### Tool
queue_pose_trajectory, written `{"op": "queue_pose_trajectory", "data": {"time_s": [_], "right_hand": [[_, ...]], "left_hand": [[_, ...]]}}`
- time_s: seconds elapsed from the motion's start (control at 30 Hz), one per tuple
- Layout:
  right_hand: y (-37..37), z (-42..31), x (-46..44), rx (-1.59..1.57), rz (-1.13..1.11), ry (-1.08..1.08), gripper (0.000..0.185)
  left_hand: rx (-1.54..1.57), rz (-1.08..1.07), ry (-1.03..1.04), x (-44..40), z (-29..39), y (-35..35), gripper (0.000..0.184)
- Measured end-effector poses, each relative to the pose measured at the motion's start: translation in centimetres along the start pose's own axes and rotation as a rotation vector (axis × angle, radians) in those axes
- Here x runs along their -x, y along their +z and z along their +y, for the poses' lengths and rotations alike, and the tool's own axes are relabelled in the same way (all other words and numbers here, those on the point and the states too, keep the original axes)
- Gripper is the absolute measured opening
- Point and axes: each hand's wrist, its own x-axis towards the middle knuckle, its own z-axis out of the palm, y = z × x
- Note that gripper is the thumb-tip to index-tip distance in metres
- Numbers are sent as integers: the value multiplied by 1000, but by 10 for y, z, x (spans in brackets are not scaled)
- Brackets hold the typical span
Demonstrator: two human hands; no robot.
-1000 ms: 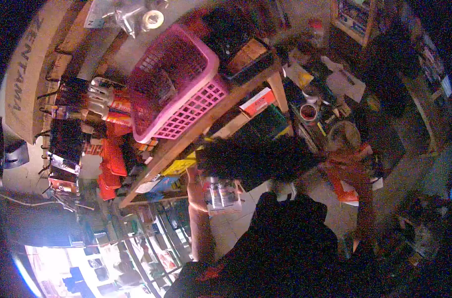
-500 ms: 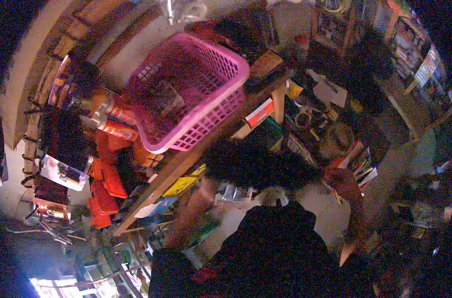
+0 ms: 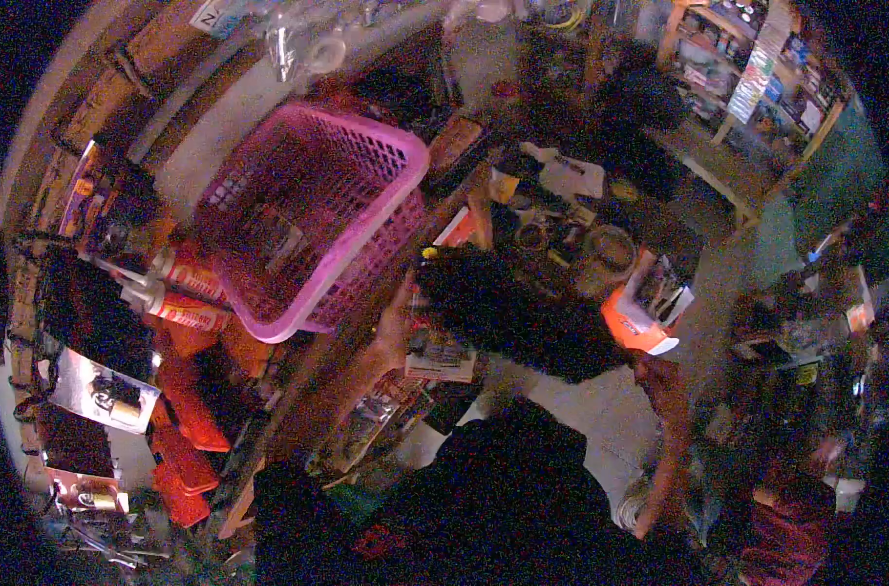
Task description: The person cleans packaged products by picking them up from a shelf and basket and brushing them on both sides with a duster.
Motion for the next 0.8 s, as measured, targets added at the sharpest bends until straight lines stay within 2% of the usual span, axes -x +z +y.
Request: {"op": "queue_pose_trajectory", "data": {"time_s": [0.07,0.17,0.23,0.27,0.3,0.37,0.47,0.57,0.63,0.7,0.73,0.8], "right_hand": [[-1,6,2,-16,24,16,42],[9,0,-3,31,-4,41,43],[19,-3,-9,4,17,18,42],[22,-5,-11,-46,49,-13,42],[23,-6,-14,-97,79,-45,41],[20,-5,-21,-84,-42,-13,39],[23,1,-28,-62,-134,1,32],[22,13,-32,-76,-78,-77,29],[20,25,-36,-124,-44,-104,27],[15,38,-36,-195,-52,-70,23],[12,42,-34,-160,-43,29,16],[16,50,-39,-113,-47,6,14]], "left_hand": [[-88,-124,68,-12,-1,-9,54],[-159,-93,158,-5,10,-2,56],[-26,-45,209,-32,6,-22,48],[-7,-198,190,-91,-7,-76,47],[2,-224,138,-69,1,-57,48],[8,-271,43,-26,18,-27,48],[108,-467,-19,-63,11,-55,58],[-109,-21,58,-54,10,-46,57],[247,-609,-174,-68,6,-70,58],[427,-875,-293,-77,4,-85,60],[431,-863,-280,-73,2,-77,61],[285,-632,-190,-61,-1,-58,64]]}}
